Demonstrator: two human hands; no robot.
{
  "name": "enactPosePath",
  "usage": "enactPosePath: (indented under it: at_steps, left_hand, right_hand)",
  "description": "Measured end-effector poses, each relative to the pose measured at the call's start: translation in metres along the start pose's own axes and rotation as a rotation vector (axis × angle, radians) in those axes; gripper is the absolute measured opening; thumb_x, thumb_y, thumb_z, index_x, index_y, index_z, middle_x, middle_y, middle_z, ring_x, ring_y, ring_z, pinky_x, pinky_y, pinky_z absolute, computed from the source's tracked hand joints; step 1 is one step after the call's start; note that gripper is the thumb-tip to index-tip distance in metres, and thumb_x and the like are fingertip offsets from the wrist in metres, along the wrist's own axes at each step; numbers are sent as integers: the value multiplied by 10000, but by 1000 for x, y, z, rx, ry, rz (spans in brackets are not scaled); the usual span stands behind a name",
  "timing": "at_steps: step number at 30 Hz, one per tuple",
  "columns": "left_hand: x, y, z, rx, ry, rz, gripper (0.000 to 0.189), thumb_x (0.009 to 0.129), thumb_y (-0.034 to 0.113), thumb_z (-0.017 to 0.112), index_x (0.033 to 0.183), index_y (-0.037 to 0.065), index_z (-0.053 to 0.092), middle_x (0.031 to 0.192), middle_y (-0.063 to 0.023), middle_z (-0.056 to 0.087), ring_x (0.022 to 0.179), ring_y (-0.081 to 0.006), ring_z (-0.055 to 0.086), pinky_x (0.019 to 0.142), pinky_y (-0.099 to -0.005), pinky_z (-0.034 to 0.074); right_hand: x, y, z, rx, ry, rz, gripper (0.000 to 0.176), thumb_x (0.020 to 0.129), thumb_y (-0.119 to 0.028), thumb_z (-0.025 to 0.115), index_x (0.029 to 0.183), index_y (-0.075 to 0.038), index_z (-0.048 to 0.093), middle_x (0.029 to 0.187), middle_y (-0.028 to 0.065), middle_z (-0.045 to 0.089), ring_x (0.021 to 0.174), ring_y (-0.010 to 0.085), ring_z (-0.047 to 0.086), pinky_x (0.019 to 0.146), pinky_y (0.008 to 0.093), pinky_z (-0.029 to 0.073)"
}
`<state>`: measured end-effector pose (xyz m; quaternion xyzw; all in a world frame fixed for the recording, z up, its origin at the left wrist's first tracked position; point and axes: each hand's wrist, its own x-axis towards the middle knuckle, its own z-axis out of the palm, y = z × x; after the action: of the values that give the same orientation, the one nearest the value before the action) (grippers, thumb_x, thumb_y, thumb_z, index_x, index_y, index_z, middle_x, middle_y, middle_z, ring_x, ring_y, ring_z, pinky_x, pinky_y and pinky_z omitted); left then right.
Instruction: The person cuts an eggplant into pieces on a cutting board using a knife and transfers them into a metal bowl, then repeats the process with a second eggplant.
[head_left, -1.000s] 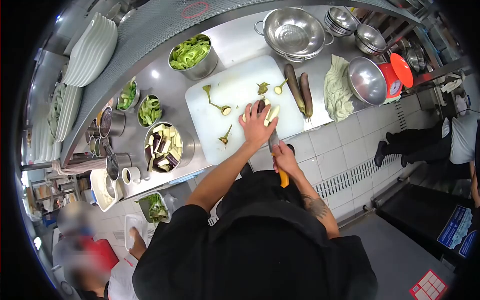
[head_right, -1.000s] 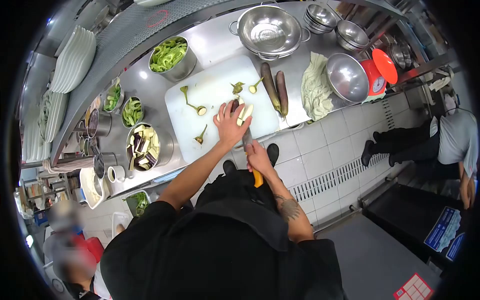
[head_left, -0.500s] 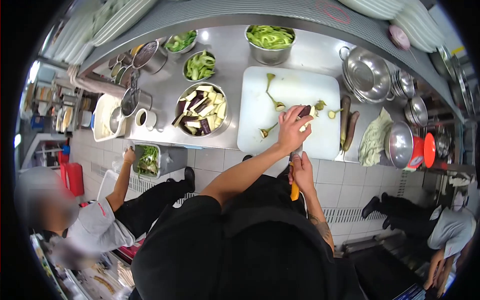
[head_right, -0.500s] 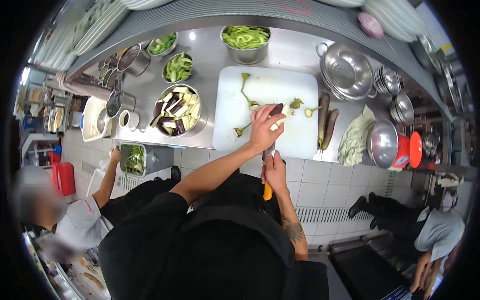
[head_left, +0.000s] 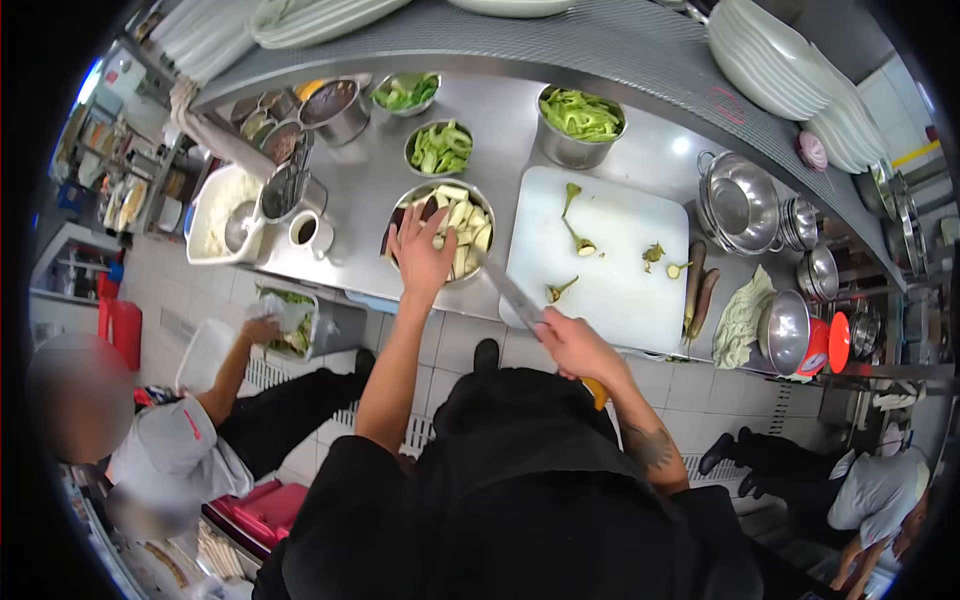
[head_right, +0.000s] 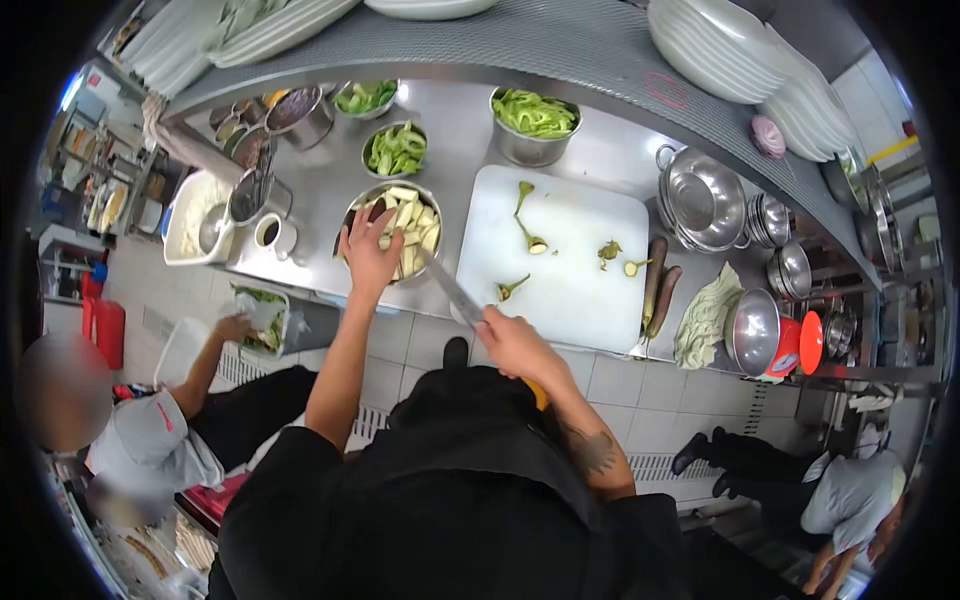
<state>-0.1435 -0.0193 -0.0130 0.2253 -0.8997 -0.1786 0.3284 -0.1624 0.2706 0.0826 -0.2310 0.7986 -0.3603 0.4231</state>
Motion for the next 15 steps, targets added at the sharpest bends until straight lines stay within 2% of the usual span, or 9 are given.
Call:
enactPosePath:
  at_steps: [1,3,5,9,10,11,13,14,15]
  left_hand:
    - [-4,1,-11,54,-77,79,379,839,265,743,1199,154,712,1380,-215,561,1338,-380,465,1106,-556,302]
    - [1,3,-34,23,-102,98,371,845,278,741,1175,110,727,1406,-231,546,1344,-388,468,1108,-531,341]
    - [12,0,-60,-202,-57,93,381,867,298,726,1162,58,725,1429,-258,519,1349,-411,466,1105,-486,380]
    - [26,-54,-50,-249,-73,-99,523,951,376,659,1357,52,600,1473,-291,456,1390,-449,416,1119,-455,376]
    - [22,-64,-33,-251,-161,-111,594,982,438,595,1465,106,503,1531,-278,396,1445,-427,352,1164,-506,305]
    - [25,-53,-28,-264,-179,-82,594,982,438,595,1465,106,503,1531,-278,396,1445,-427,352,1164,-506,305]
    - [18,-21,-21,51,-344,5,603,997,491,530,1498,160,475,1576,-263,341,1482,-415,289,1194,-588,194]
    - [20,-23,-12,-3,-329,24,578,1001,523,489,1510,250,466,1606,-217,320,1508,-395,242,1188,-652,114]
    - [25,-15,-11,-22,-351,55,578,1001,523,489,1510,250,466,1606,-217,320,1508,-395,242,1188,-652,114]
  right_hand:
    - [-11,13,0,74,16,26,197,1058,-217,488,966,-44,466,562,78,517,409,189,544,397,351,429]
    - [-35,22,-9,122,93,45,192,1054,-206,503,948,-49,467,562,53,498,409,154,532,376,327,404]
    - [-52,34,-13,148,135,97,212,1055,-216,495,948,-37,461,556,78,514,410,173,545,384,341,421]
    - [-64,62,-8,212,296,192,230,1059,-222,482,951,-21,452,546,99,516,412,188,559,389,354,438]
    - [-65,71,-6,206,330,203,229,1051,-222,493,961,-13,463,560,133,553,427,236,592,414,387,468]
    - [-63,75,-5,228,357,212,229,1051,-222,493,961,-13,463,560,133,553,427,236,592,414,387,468]
    - [-69,84,-2,53,481,258,237,1042,-222,499,971,2,475,618,199,611,442,293,619,444,425,492]
    - [-72,81,-5,48,475,323,245,1034,-227,503,993,14,492,732,287,659,579,426,662,568,525,523]
    - [-75,92,-4,68,503,347,245,1034,-227,503,993,14,492,732,287,659,579,426,662,568,525,523]
